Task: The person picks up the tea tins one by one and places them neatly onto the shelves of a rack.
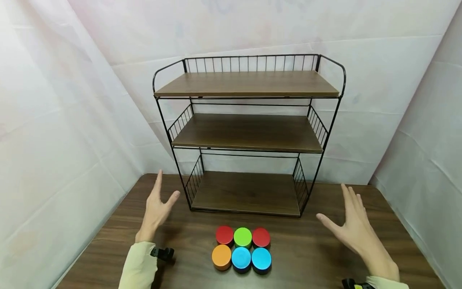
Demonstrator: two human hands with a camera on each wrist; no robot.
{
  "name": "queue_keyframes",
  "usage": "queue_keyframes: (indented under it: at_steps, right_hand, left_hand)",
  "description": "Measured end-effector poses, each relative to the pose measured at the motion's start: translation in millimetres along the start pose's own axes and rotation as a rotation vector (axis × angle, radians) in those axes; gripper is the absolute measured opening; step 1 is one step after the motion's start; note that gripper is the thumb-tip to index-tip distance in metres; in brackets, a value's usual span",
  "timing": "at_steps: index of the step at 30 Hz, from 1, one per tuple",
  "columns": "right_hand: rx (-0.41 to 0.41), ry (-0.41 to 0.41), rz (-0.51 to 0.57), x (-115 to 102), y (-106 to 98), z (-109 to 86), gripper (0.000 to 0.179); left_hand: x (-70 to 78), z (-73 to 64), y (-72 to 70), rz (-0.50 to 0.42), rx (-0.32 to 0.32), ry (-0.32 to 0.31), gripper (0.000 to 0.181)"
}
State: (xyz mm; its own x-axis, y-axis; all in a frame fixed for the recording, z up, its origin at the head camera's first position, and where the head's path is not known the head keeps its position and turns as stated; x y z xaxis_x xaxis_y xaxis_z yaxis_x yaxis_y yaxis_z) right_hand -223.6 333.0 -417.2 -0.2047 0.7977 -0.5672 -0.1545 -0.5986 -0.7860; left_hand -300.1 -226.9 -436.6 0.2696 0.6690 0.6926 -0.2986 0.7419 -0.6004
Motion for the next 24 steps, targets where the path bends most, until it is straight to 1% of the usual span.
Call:
queue_keyframes:
  at_steps: [3, 6, 10, 13, 15, 18, 22, 24]
  right_hand:
    - [0.011, -0.025, 0.019, -9.8, 0.4, -2.3, 0.102]
    - [0.019, -0.044, 0.043, -20.5, 4.7, -1.6, 0.102]
    - [-0.006, -0.055, 0.081, -32.4, 12.2, -2.6, 0.101]
    - [-0.026, -0.071, 0.093, -39.3, 16.5, -3.8, 0.102]
    - [-0.026, -0.08, 0.096, -43.1, 18.2, -4.3, 0.102]
    - [0.004, -0.095, 0.092, -48.0, 18.8, -4.7, 0.103]
    - [0.065, -0.133, 0.089, -56.0, 16.8, -5.5, 0.104]
    - [0.083, -0.151, 0.09, -61.4, 15.5, -6.8, 0.103]
  left_hand:
    - [3.9, 0.8, 5.5, -0.03, 0.007, 0.03, 0.091]
    - [5.0, 2.2, 6.6, -0.054, 0.03, 0.044, 0.092]
    - [5.7, 4.8, 9.1, -0.078, 0.035, 0.059, 0.094]
    - [6.4, 5.9, 12.5, -0.089, 0.032, 0.074, 0.098]
    - [6.8, 6.5, 13.9, -0.093, 0.036, 0.087, 0.1]
    - [8.0, 7.3, 15.9, -0.098, 0.039, 0.115, 0.102]
    - [10.5, 9.6, 19.5, -0.102, 0.04, 0.152, 0.102]
    - [11.9, 10.6, 21.0, -0.102, 0.045, 0.17, 0.101]
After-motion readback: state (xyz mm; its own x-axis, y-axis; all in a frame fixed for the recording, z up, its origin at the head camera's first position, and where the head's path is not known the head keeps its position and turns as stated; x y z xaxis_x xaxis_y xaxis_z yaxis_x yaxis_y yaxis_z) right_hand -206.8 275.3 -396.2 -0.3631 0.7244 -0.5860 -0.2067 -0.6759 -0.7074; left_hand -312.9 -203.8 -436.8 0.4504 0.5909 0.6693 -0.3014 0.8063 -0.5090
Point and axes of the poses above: each hand's wrist, its own z-axis towards the middle knuckle, its own y-axis out of the palm, x = y × z, the point moved 5 cm from there along z, towards the middle knuckle, and after that the axes turned 3 degrees about -x, right-handed, at the moved point
